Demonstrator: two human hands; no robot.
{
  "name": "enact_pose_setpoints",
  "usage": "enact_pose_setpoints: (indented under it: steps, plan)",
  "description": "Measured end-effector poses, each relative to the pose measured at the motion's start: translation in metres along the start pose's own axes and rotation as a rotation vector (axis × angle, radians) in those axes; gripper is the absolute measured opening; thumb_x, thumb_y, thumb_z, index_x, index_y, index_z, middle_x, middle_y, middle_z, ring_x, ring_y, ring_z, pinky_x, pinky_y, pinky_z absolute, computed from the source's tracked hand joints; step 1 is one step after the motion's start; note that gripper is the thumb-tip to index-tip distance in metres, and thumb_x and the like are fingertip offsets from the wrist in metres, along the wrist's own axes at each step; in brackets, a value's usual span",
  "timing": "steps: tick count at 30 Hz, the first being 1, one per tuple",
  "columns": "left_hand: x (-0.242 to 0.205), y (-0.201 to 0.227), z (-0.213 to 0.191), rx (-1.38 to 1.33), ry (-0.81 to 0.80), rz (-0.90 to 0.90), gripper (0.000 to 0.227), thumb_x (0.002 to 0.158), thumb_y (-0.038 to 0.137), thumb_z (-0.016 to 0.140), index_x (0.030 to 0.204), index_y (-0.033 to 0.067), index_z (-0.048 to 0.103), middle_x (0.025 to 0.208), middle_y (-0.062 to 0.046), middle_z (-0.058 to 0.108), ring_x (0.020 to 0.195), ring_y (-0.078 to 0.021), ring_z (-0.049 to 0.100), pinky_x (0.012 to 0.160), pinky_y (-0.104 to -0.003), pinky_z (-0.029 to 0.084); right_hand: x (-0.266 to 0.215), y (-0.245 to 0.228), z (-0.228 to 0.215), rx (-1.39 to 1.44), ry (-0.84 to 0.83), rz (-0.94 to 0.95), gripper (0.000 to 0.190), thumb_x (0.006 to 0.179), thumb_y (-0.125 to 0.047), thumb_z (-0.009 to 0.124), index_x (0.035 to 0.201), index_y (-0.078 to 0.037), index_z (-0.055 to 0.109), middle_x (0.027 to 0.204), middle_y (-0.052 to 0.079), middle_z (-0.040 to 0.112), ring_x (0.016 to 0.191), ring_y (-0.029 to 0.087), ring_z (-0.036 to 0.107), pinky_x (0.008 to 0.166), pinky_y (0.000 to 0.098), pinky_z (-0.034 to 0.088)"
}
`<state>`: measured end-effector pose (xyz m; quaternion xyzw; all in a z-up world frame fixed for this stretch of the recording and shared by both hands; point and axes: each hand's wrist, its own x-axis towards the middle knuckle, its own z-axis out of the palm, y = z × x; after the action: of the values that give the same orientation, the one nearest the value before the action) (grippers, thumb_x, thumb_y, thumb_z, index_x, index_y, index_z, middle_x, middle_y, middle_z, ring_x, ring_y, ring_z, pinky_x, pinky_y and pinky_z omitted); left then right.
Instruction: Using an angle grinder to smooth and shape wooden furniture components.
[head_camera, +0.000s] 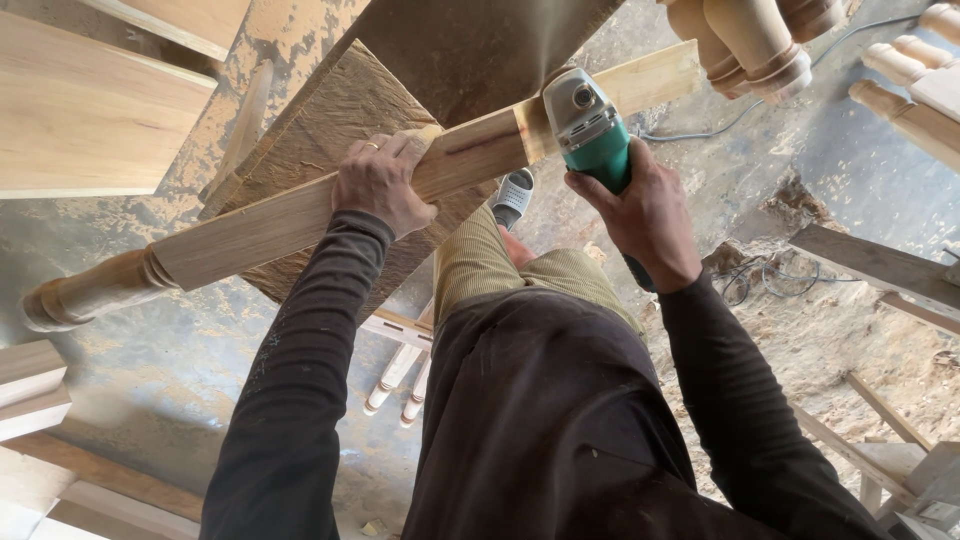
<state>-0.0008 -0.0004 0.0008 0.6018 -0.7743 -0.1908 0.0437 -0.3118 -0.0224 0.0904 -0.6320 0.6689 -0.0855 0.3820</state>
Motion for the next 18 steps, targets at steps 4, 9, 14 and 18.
enact_pose_setpoints:
  steps: [4,9,14,18]
  plan:
    - [0.0,0.0,0.0,-0.021,-0.003,-0.007,0.088,0.055,0.03,0.088,0.137,0.0154,0.059,0.115,-0.008,0.071,0.104,-0.0262,0.067,0.097,-0.04,0.052,-0.002,0.01,0.006,-0.014,0.057,-0.019,0.052,0.091,-0.044,0.082,0.109,0.002,0.064,0.089,0.018,0.073,0.078,0.027,0.072,0.07,0.042,0.055]
    - [-0.001,-0.001,0.003,0.029,-0.035,-0.018,0.081,0.057,0.03,0.087,0.132,0.0153,0.06,0.113,-0.007,0.071,0.103,-0.0254,0.068,0.095,-0.04,0.053,0.002,0.034,0.009,0.409,-0.125,0.054,0.047,0.093,-0.043,0.075,0.114,-0.001,0.067,0.092,0.01,0.075,0.082,0.016,0.073,0.072,0.0334,0.06]
    - [0.0,0.0,-0.001,0.001,0.0,-0.001,0.081,0.057,0.029,0.087,0.132,0.0155,0.061,0.114,-0.006,0.071,0.105,-0.025,0.068,0.096,-0.04,0.053,0.003,0.031,0.007,0.387,-0.146,0.052,0.046,0.093,-0.042,0.075,0.114,-0.001,0.068,0.091,0.008,0.074,0.081,0.016,0.073,0.071,0.0338,0.059]
    - [-0.001,-0.002,0.004,0.006,0.002,0.001,0.082,0.055,0.029,0.088,0.132,0.0157,0.061,0.114,-0.006,0.071,0.104,-0.0258,0.068,0.096,-0.04,0.052,0.004,0.036,0.009,0.335,-0.145,0.025,0.048,0.093,-0.043,0.076,0.112,0.0,0.068,0.092,0.009,0.074,0.083,0.016,0.072,0.072,0.0339,0.058]
